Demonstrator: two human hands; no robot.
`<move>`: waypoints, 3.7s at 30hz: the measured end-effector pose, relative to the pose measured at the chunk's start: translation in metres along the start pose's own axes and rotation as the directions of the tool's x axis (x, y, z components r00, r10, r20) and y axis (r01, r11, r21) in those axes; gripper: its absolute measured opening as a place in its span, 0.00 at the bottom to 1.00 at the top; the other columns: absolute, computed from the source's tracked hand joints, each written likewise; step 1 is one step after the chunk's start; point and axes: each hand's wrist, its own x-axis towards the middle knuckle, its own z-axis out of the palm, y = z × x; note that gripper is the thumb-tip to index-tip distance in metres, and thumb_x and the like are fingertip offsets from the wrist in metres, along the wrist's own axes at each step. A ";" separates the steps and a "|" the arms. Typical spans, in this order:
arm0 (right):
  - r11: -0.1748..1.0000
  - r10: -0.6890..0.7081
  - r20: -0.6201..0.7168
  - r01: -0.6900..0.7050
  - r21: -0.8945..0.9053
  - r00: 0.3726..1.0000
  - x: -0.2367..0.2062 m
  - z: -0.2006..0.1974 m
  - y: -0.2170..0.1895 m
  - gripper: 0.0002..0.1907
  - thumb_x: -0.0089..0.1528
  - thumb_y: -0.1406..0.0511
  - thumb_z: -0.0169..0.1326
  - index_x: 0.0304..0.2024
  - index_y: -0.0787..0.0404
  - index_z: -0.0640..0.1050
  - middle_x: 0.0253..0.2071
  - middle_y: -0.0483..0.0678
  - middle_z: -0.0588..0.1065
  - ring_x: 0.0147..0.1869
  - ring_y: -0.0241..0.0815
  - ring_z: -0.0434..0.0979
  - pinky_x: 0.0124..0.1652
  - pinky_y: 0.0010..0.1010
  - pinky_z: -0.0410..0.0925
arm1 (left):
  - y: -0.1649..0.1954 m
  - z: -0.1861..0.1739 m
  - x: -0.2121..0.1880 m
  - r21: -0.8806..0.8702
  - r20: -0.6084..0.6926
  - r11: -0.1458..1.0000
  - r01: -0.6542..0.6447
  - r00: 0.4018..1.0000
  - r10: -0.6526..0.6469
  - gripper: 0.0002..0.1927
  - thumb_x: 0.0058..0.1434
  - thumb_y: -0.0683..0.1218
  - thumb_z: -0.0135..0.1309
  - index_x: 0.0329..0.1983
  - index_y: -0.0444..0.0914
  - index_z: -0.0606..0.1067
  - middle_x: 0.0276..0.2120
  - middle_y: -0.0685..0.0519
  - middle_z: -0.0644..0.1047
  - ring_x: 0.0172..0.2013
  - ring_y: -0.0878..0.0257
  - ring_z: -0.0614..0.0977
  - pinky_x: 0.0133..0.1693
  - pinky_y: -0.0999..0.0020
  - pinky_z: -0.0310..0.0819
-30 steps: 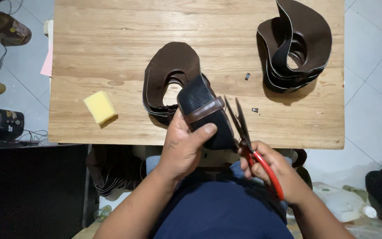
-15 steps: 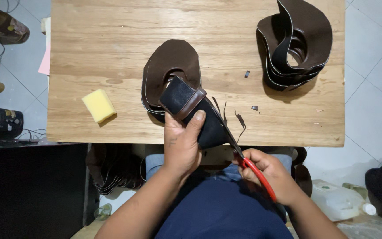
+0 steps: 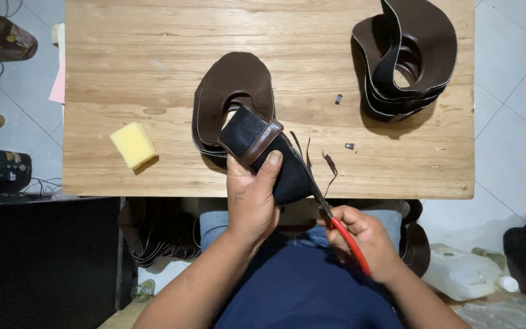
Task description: The person holds a lasted shoe upper in one hand and uses red-handled scissors to trim away thin strips of excess leather from its edge, letting the cut scraps fall on the table. They work through several uppers one at a time, briefly stacking a finished upper with others and picking up the next piece to continue trimming.
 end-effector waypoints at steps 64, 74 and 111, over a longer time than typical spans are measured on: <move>0.729 -0.681 -0.330 0.563 -0.390 0.654 0.007 0.026 -0.078 0.24 0.62 0.76 0.61 0.56 0.66 0.66 0.45 0.54 0.77 0.47 0.36 0.79 0.46 0.27 0.74 | 0.013 0.014 -0.015 0.287 0.347 0.930 0.227 0.881 -0.322 0.19 0.66 0.35 0.52 0.60 0.32 0.70 0.52 0.51 0.78 0.53 0.65 0.79 0.59 0.66 0.72; 0.695 -0.649 -0.190 0.473 -0.541 0.737 0.004 0.026 -0.055 0.21 0.56 0.70 0.67 0.49 0.64 0.73 0.36 0.45 0.78 0.35 0.33 0.79 0.36 0.24 0.74 | 0.007 0.014 -0.017 0.203 0.267 0.954 0.220 0.925 -0.270 0.10 0.70 0.38 0.55 0.52 0.32 0.72 0.42 0.49 0.80 0.43 0.63 0.82 0.50 0.67 0.78; 0.969 0.138 0.051 -0.124 -0.215 0.989 -0.022 -0.032 -0.040 0.17 0.57 0.64 0.62 0.46 0.65 0.77 0.32 0.43 0.74 0.32 0.31 0.70 0.33 0.24 0.67 | 0.015 -0.001 0.011 0.058 0.140 0.983 0.177 0.973 -0.183 0.14 0.65 0.36 0.59 0.53 0.33 0.74 0.44 0.51 0.80 0.44 0.64 0.81 0.51 0.65 0.78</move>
